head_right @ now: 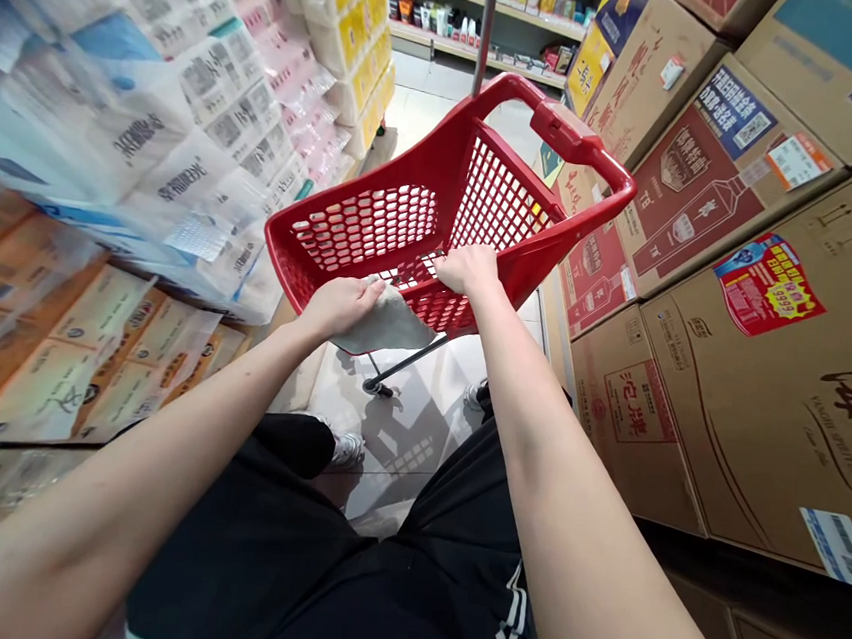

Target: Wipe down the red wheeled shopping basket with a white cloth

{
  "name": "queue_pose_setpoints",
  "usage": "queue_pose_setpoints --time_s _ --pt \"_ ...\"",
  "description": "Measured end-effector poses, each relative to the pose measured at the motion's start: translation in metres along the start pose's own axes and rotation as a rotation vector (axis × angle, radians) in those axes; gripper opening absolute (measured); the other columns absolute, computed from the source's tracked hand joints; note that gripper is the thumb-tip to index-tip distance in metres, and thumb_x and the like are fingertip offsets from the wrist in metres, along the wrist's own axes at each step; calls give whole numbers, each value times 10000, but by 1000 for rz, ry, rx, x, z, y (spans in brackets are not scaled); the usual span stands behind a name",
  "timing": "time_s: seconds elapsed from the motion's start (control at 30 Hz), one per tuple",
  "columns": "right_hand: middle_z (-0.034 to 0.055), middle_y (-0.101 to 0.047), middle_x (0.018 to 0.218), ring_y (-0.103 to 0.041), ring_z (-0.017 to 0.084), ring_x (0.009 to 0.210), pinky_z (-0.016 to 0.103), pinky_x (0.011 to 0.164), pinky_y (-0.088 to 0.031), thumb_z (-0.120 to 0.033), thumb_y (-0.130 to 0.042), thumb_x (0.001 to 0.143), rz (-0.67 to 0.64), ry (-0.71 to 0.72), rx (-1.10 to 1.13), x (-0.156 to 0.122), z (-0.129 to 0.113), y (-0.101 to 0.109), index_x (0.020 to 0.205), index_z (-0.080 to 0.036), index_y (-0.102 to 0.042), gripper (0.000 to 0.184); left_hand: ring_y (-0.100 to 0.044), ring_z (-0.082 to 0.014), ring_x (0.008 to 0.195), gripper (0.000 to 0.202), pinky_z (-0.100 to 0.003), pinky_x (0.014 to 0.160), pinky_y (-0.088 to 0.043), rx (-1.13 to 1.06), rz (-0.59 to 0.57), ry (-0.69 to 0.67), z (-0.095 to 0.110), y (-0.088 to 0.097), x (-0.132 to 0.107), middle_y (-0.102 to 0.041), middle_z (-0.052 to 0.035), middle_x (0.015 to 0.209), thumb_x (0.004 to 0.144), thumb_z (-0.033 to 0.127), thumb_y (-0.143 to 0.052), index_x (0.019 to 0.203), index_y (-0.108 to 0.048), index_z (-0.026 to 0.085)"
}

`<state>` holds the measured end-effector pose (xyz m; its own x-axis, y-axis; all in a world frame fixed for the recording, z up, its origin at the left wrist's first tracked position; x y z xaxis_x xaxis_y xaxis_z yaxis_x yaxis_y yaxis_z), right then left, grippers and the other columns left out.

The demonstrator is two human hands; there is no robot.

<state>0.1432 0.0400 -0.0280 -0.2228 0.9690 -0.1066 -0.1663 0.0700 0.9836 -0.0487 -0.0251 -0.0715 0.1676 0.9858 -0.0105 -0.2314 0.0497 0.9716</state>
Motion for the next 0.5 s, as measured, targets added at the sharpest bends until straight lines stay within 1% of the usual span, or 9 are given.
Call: queue_pose_setpoints --time_s 0.03,0.1,0.2,0.27,0.4,0.5 --pt "162 -704 1186 -637 289 1116 342 902 -433 -405 -304 967 -2 0 2 1 0 -1 1101 -136 -751 538 -678 -259 849 672 -321 637 -387 0 -1 -6 0 0 0 -737 -152 906 991 518 -170 801 -702 153" --pt "156 -712 1166 -643 293 1103 351 889 -438 -403 -303 960 2 4 11 4 1 -3 1089 -142 -756 539 -677 -255 830 690 -321 632 -385 25 44 -24 0 1 -5 -734 -148 883 993 529 -151 805 -699 155" --pt "158 -718 1145 -650 303 1083 370 884 -441 -422 -299 952 18 10 25 8 1 -5 1076 -143 -760 553 -669 -245 819 667 -322 642 -385 87 170 -89 -1 4 -18 -722 -144 876 997 528 -154 821 -679 155" --pt "162 -719 1138 -655 307 1070 378 884 -441 -434 -298 950 25 8 32 8 0 -5 1076 -142 -759 560 -660 -239 818 624 -324 652 -389 80 238 -155 -2 4 -26 -711 -142 894 1000 513 -174 838 -661 158" --pt "163 -714 1153 -651 304 1086 371 889 -440 -432 -291 958 10 4 38 6 -2 -3 1098 -140 -750 561 -640 -224 818 534 -324 695 -421 -37 305 -257 -11 2 -33 -688 -127 887 1003 476 -210 863 -627 174" --pt "165 -708 1170 -644 299 1100 363 891 -439 -431 -288 962 -3 4 32 5 -3 -1 1107 -138 -748 564 -630 -214 841 477 -318 745 -444 -154 330 -261 -17 1 -32 -682 -114 911 1004 460 -242 893 -614 182"
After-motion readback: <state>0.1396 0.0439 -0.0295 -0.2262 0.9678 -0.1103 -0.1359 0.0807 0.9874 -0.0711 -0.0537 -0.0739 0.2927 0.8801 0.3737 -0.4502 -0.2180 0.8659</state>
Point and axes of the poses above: each hand's wrist, its own x-axis towards the middle knuckle, its own y-axis out of the back of the hand, z = x × y, the point moved 5 cm from there along x, towards the middle knuckle
